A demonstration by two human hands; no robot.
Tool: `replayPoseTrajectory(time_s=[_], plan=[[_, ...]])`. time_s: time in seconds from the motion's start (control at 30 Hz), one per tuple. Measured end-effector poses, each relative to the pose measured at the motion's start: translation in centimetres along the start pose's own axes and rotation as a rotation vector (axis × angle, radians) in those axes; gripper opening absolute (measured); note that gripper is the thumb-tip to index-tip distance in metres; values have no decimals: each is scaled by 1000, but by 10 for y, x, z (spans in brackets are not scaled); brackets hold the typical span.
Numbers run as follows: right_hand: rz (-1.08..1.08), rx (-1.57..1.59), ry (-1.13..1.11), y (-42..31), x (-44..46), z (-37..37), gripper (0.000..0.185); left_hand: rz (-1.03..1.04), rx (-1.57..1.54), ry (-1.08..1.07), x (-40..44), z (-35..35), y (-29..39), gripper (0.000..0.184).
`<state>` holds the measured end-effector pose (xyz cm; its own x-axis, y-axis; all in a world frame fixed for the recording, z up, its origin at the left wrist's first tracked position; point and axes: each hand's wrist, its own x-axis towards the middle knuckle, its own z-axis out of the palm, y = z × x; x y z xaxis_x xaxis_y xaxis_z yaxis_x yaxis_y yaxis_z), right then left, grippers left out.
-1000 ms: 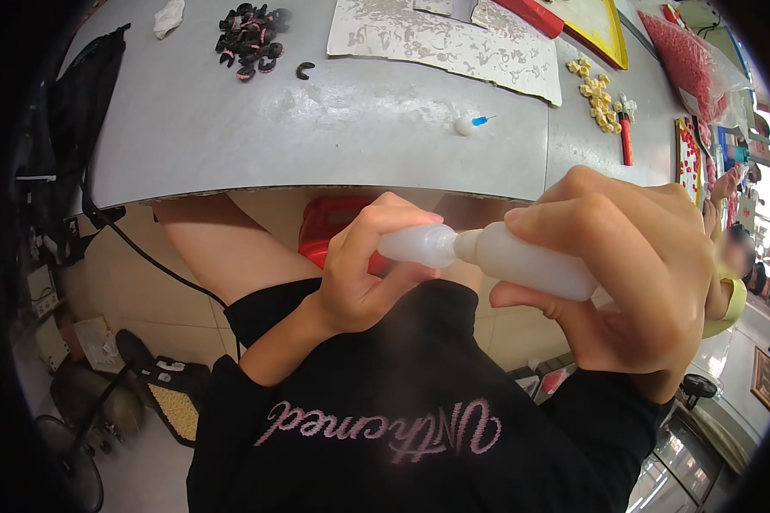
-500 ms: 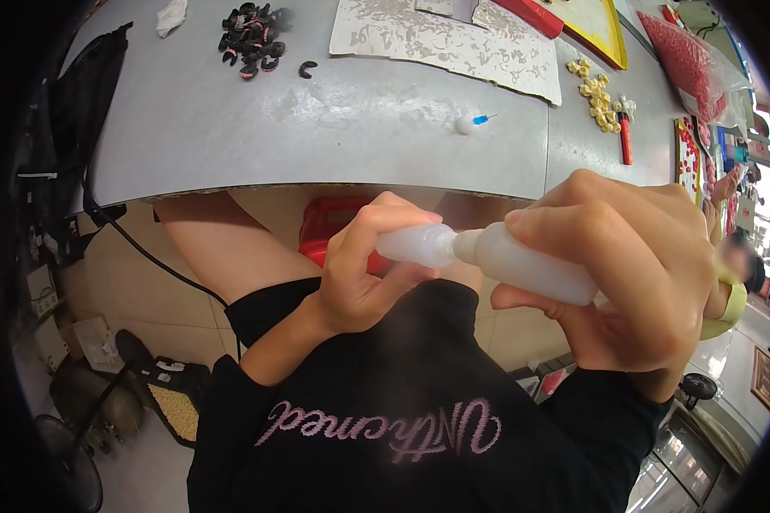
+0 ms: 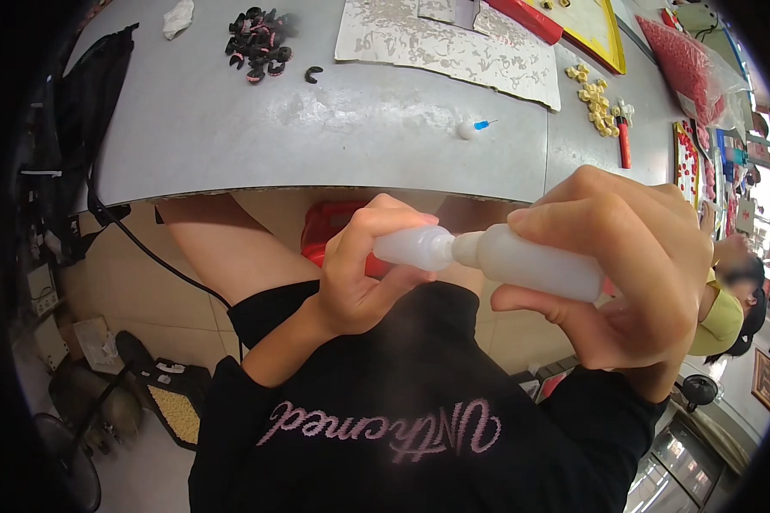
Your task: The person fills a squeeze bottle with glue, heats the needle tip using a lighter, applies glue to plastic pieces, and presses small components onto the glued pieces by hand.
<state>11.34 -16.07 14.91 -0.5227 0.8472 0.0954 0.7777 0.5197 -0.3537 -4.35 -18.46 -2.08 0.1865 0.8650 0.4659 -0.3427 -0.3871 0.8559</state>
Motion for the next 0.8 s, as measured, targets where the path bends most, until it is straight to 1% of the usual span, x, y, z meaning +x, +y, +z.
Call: replayPoseTrajectory(time_s=[0.23, 0.33, 0.7, 0.8], plan=[[-17, -13, 12, -1, 1, -3, 47, 16, 32, -6, 3, -1, 2, 35], [-10, -35, 35, -3, 0, -6, 49, -9, 25, -43, 1, -4, 2, 35], [-27, 47, 101, 4, -6, -1, 52, 1, 44, -22, 4, -3, 5, 34], [-42, 57, 157, 6, -8, 2, 52, 12, 34, 3, 5, -1, 5, 36]])
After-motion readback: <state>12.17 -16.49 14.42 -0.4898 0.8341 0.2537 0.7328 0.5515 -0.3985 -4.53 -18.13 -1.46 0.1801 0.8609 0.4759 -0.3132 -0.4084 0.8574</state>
